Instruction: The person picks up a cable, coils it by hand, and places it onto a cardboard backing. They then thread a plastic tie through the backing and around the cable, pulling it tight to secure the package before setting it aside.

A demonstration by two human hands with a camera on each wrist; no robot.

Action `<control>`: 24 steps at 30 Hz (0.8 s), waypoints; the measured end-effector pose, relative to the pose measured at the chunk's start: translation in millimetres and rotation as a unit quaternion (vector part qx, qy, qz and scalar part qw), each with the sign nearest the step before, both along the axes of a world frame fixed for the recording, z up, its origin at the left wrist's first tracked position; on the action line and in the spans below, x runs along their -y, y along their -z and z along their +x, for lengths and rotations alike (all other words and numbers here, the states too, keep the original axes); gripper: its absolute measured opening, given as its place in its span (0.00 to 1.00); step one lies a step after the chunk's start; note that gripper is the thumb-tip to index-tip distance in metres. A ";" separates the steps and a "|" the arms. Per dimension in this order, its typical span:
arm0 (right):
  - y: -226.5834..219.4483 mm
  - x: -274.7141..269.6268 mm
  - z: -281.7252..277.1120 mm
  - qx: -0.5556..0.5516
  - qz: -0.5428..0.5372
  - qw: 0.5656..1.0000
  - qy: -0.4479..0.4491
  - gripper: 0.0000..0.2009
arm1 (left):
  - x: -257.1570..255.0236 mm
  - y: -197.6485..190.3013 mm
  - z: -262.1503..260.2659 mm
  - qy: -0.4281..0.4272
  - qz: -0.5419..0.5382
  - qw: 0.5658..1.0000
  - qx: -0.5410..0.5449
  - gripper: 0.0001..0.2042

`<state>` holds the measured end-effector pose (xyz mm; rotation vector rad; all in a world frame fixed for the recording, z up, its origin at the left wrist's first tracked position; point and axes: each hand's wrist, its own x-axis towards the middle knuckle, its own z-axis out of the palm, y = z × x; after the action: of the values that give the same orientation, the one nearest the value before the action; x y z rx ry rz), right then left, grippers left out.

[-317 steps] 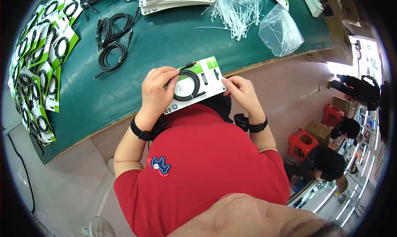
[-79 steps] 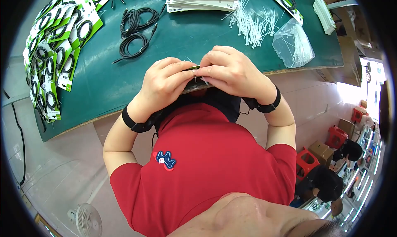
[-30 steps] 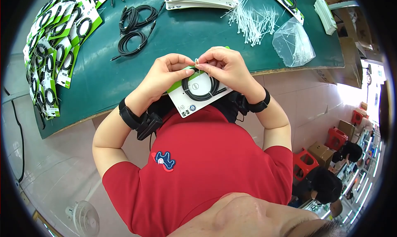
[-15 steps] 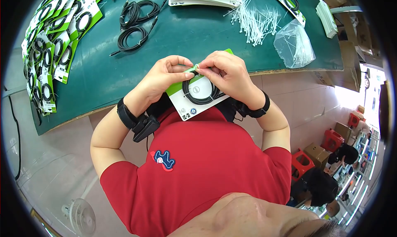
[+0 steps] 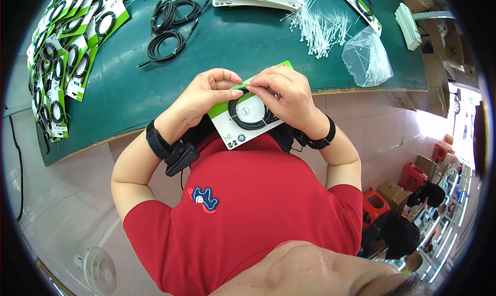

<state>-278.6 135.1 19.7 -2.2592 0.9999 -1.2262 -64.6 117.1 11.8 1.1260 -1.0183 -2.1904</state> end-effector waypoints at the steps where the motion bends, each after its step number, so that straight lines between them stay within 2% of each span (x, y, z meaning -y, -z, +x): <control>1: 0.7 0.5 -0.2 -0.004 -0.014 1.000 0.001 0.06 | -0.1 0.0 -0.1 0.000 0.000 1.000 0.001 0.14; 7: -2.0 -1.7 -0.3 -0.018 -0.040 0.999 -0.002 0.06 | -0.2 1.0 -0.6 -0.004 -0.005 1.000 0.010 0.14; 10: -9.8 -5.1 -3.9 -0.014 0.110 0.994 -0.025 0.06 | -0.2 2.4 0.2 -0.003 -0.007 1.000 0.012 0.14; 14: -11.1 -4.8 -5.4 -0.019 0.142 0.990 -0.001 0.06 | -0.8 -0.6 -1.0 0.000 -0.012 1.000 0.024 0.13; 15: -10.6 -4.7 -4.9 -0.020 0.142 0.990 -0.002 0.06 | -0.9 -1.6 -1.6 0.001 -0.015 0.999 0.029 0.13; 18: -5.9 -4.5 -1.4 -0.033 0.050 0.998 0.022 0.06 | -1.0 -1.6 -2.4 -0.005 -0.015 0.999 0.035 0.12; 24: -3.0 -4.3 -1.9 -0.058 0.011 0.998 0.019 0.07 | -0.6 -0.4 -1.5 -0.014 -0.023 0.999 0.042 0.11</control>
<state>-280.5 139.5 22.7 -2.3267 1.0979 -1.1044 -66.0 117.6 12.2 1.2126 -1.0746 -2.1026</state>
